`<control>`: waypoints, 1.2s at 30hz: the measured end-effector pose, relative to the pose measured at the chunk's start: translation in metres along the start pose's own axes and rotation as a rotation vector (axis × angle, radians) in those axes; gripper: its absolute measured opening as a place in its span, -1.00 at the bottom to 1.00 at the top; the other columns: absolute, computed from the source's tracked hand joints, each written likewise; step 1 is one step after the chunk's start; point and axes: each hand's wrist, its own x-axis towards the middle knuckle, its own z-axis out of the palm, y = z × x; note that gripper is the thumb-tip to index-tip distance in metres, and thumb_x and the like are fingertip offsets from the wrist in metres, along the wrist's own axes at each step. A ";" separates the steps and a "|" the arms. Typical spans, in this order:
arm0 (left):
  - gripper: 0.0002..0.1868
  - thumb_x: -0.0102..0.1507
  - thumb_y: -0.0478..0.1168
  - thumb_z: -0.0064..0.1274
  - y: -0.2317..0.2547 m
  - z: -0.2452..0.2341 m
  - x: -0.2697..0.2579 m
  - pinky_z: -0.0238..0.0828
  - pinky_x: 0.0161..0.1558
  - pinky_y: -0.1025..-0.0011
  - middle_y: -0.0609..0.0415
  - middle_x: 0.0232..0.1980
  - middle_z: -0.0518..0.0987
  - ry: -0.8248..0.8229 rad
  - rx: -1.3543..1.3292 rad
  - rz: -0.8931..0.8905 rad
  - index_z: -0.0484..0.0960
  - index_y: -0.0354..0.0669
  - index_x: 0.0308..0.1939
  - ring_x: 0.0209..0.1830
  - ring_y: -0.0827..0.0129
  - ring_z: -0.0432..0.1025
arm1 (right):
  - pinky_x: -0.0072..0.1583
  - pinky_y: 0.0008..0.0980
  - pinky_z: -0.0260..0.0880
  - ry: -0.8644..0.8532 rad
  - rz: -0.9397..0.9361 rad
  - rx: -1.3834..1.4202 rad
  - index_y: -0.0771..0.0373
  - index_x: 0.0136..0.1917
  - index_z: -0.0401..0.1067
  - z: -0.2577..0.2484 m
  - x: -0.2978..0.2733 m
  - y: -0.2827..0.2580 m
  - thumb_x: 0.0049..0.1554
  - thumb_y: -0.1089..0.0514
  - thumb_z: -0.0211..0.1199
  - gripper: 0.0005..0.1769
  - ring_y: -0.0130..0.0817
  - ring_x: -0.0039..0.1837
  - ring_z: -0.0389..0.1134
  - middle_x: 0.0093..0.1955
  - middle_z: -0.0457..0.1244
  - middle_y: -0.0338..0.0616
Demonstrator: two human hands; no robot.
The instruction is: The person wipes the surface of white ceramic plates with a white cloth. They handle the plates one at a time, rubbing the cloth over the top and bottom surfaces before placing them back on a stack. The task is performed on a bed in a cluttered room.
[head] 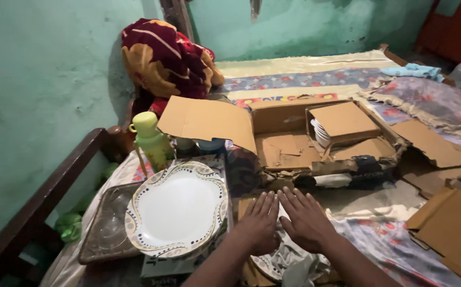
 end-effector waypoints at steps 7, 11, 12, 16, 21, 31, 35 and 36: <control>0.17 0.19 0.11 0.15 0.031 0.009 0.010 -0.40 0.56 -0.10 -0.23 0.69 -0.19 -0.096 -0.091 -0.051 -0.23 -0.27 0.64 0.70 -0.12 -0.31 | 0.56 0.05 -0.27 -0.068 0.102 0.013 0.16 0.62 -0.13 0.020 -0.021 0.031 0.26 -0.21 -0.06 -0.19 0.07 0.66 -0.23 0.68 -0.20 0.06; 0.14 0.22 0.12 0.13 0.044 0.022 0.022 -0.42 0.53 -0.16 -0.18 0.71 -0.26 -0.184 -0.092 -0.082 -0.27 -0.07 0.66 0.68 -0.17 -0.36 | 0.55 0.08 -0.28 -0.141 0.137 -0.015 0.14 0.64 -0.19 0.036 -0.034 0.048 0.26 -0.25 -0.05 -0.16 0.11 0.67 -0.26 0.68 -0.23 0.08; 0.12 0.23 0.13 0.11 0.047 0.027 0.025 -0.43 0.54 -0.16 -0.16 0.71 -0.27 -0.211 -0.101 -0.099 -0.27 -0.02 0.66 0.68 -0.17 -0.37 | 0.54 0.09 -0.28 -0.144 0.137 -0.017 0.14 0.64 -0.21 0.041 -0.037 0.052 0.27 -0.25 -0.05 -0.15 0.12 0.67 -0.27 0.67 -0.24 0.09; 0.00 0.30 0.22 -0.07 0.055 0.059 0.040 -0.44 0.53 -0.23 -0.15 0.71 -0.26 -0.230 -0.147 -0.125 -0.23 0.06 0.67 0.68 -0.23 -0.39 | 0.56 0.08 -0.22 -0.221 0.207 0.015 0.10 0.66 -0.24 0.064 -0.048 0.067 0.27 -0.27 -0.06 -0.14 0.11 0.66 -0.21 0.69 -0.23 0.07; -0.01 0.27 0.30 -0.11 0.068 0.080 0.046 -0.50 0.51 -0.32 -0.18 0.70 -0.30 -0.306 -0.188 -0.205 -0.20 0.15 0.66 0.67 -0.30 -0.42 | 0.54 0.15 -0.19 -0.267 0.222 0.022 0.02 0.66 -0.22 0.092 -0.059 0.081 0.29 -0.26 -0.08 -0.19 0.11 0.66 -0.19 0.70 -0.24 0.07; 0.03 0.20 0.28 0.12 0.054 0.140 0.041 -0.29 0.46 -0.32 -0.42 0.64 -0.13 -0.122 -0.242 -0.158 0.04 0.08 0.64 0.61 -0.45 -0.33 | 0.57 0.19 -0.25 -0.412 0.267 0.002 -0.05 0.66 -0.17 0.109 -0.063 0.074 0.31 -0.29 -0.09 -0.23 0.11 0.69 -0.26 0.70 -0.24 0.02; 0.14 0.05 0.33 0.27 0.050 0.152 0.041 -0.26 0.44 -0.30 -0.41 0.63 -0.11 -0.010 -0.158 -0.133 0.10 0.15 0.60 0.63 -0.38 -0.29 | 0.57 0.21 -0.32 -0.402 0.286 -0.009 -0.10 0.65 -0.14 0.120 -0.063 0.073 0.31 -0.28 -0.10 -0.26 0.11 0.69 -0.32 0.70 -0.28 0.02; 0.15 0.02 0.35 0.30 0.050 0.150 0.040 -0.24 0.45 -0.30 -0.41 0.63 -0.08 0.070 -0.124 -0.123 0.14 0.16 0.59 0.63 -0.37 -0.27 | 0.57 0.21 -0.33 -0.399 0.297 -0.002 -0.11 0.65 -0.14 0.125 -0.064 0.075 0.32 -0.28 -0.10 -0.28 0.11 0.69 -0.33 0.70 -0.28 0.01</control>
